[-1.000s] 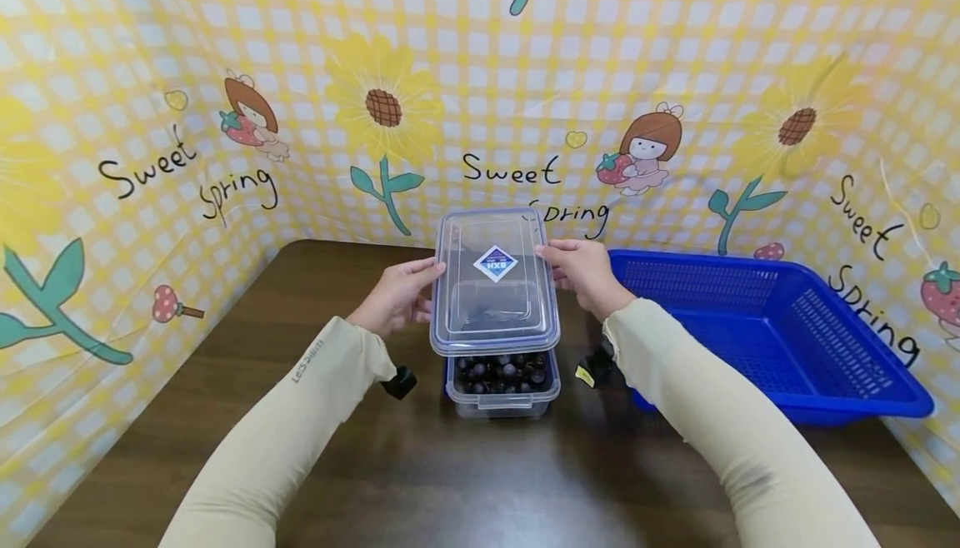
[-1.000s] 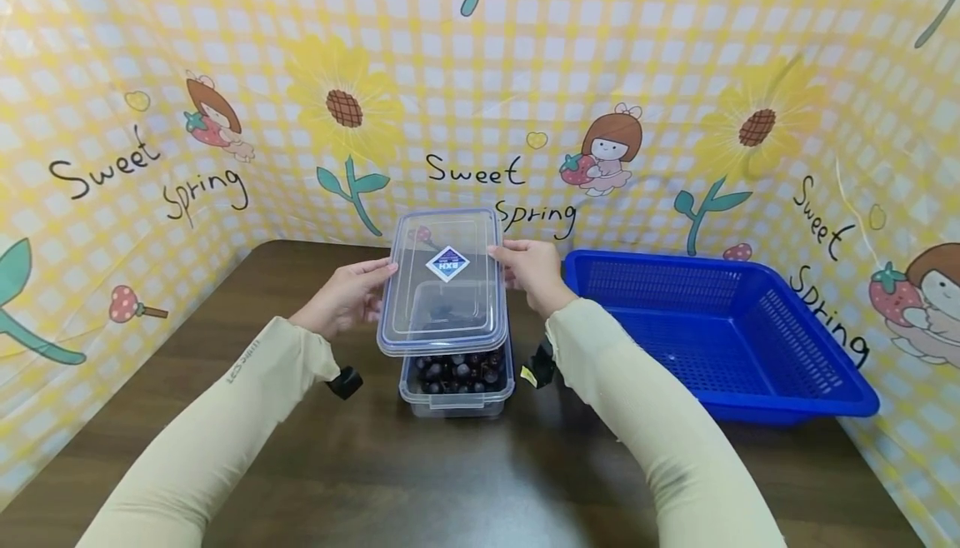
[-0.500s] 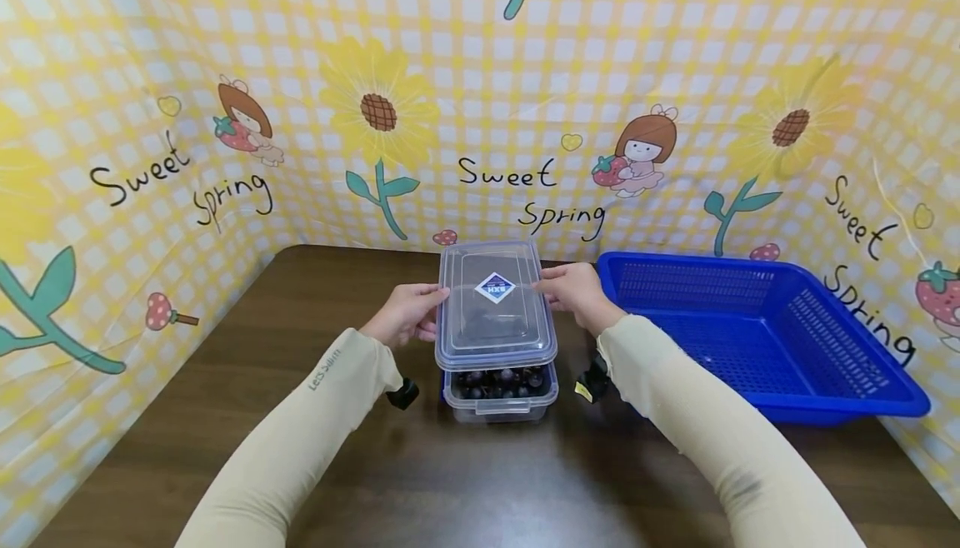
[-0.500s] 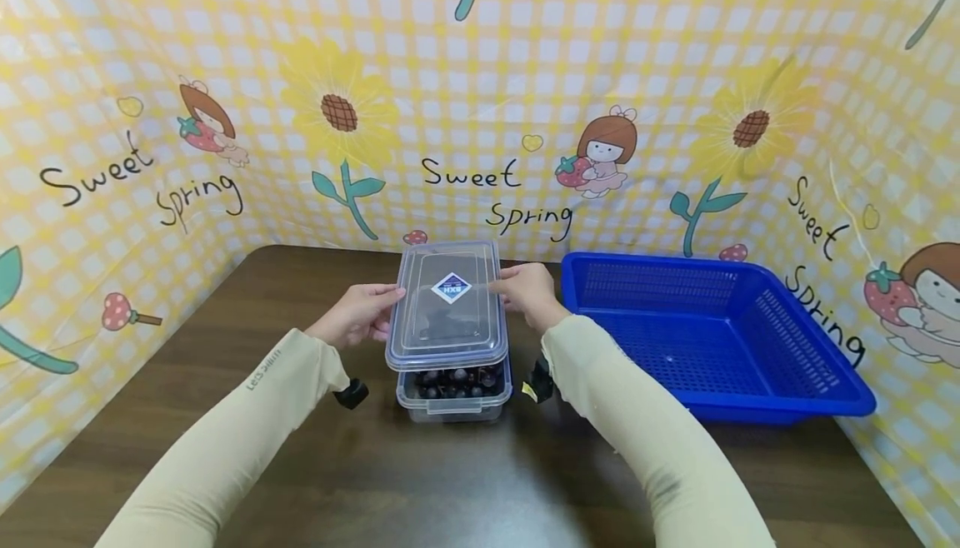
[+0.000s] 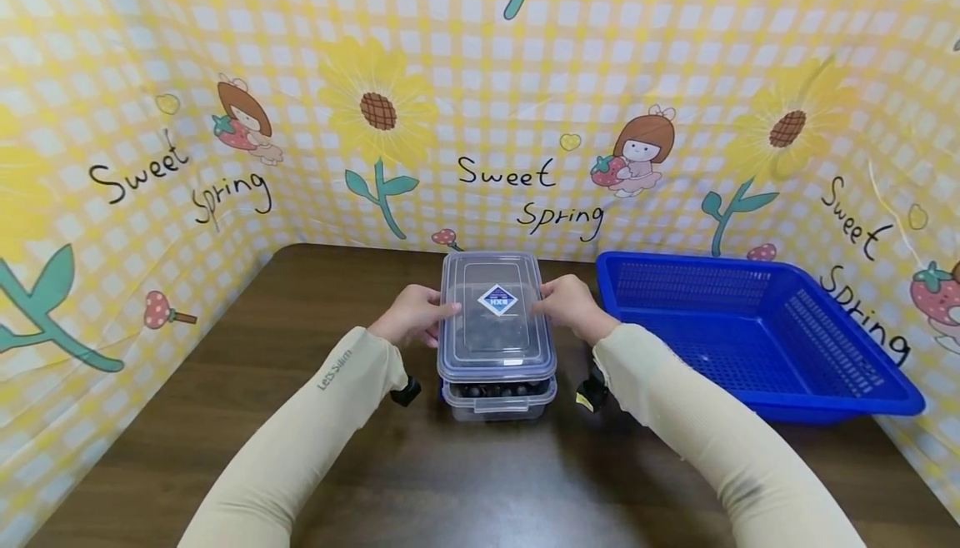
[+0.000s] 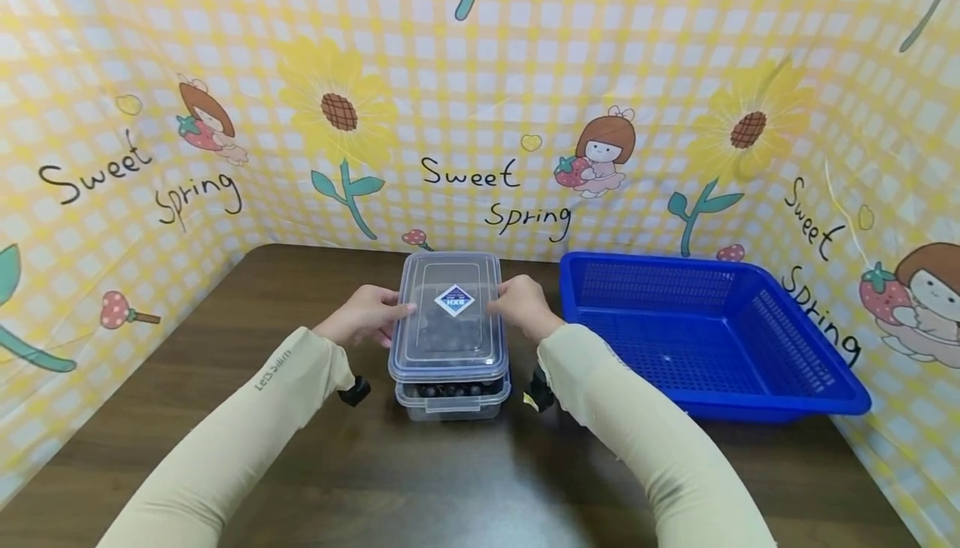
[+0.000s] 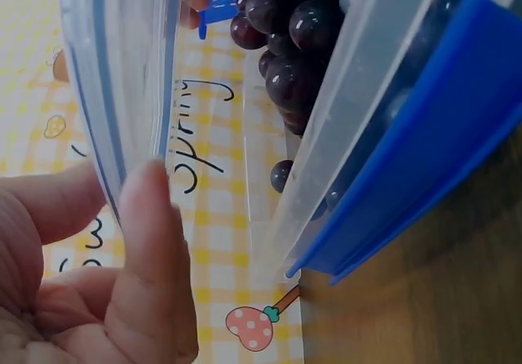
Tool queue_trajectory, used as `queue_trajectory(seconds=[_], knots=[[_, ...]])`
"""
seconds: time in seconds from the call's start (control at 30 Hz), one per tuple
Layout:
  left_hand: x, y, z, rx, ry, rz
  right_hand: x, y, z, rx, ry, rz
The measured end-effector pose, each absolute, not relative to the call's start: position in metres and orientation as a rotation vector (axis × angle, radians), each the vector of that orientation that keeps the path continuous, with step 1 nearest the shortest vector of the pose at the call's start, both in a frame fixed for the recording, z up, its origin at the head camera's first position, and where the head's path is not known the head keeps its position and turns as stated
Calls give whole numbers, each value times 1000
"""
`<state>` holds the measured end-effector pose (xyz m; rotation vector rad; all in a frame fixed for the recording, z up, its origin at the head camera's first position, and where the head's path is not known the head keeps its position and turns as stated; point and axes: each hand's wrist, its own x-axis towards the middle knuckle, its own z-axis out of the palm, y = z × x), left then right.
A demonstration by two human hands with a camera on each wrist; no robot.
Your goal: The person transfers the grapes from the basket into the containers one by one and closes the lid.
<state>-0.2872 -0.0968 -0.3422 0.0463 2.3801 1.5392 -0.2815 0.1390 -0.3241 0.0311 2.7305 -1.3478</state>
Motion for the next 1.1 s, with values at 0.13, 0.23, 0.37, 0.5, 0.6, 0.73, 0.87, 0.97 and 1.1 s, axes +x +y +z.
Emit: queue_trajectory(seconds=[0.13, 0.23, 0.37, 0.5, 0.6, 0.73, 0.87, 0.97, 1.1], knots=[[-286, -94, -345, 13, 2436, 1508, -281, 140, -328, -6, 2756, -1299], [-285, -93, -348, -4, 2453, 1491, -280, 139, -331, -23, 2761, -1269], [-286, -93, -351, -37, 2443, 1482, -280, 138, -335, -53, 2764, -1235], [-286, -93, -353, -56, 2430, 1469, -279, 136, -340, -44, 2764, -1208], [-286, -93, -352, -62, 2430, 1453, -279, 135, -343, -13, 2746, -1204], [-287, -92, -353, -66, 2430, 1445, -279, 135, -345, 3, 2731, -1231], [-289, -92, -359, -65, 2420, 1461, -280, 134, -346, 15, 2747, -1229], [-289, -92, -364, -75, 2392, 1463, -279, 134, -347, 13, 2744, -1200], [-290, -92, -365, -55, 2359, 1454, -281, 134, -345, 17, 2744, -1179]])
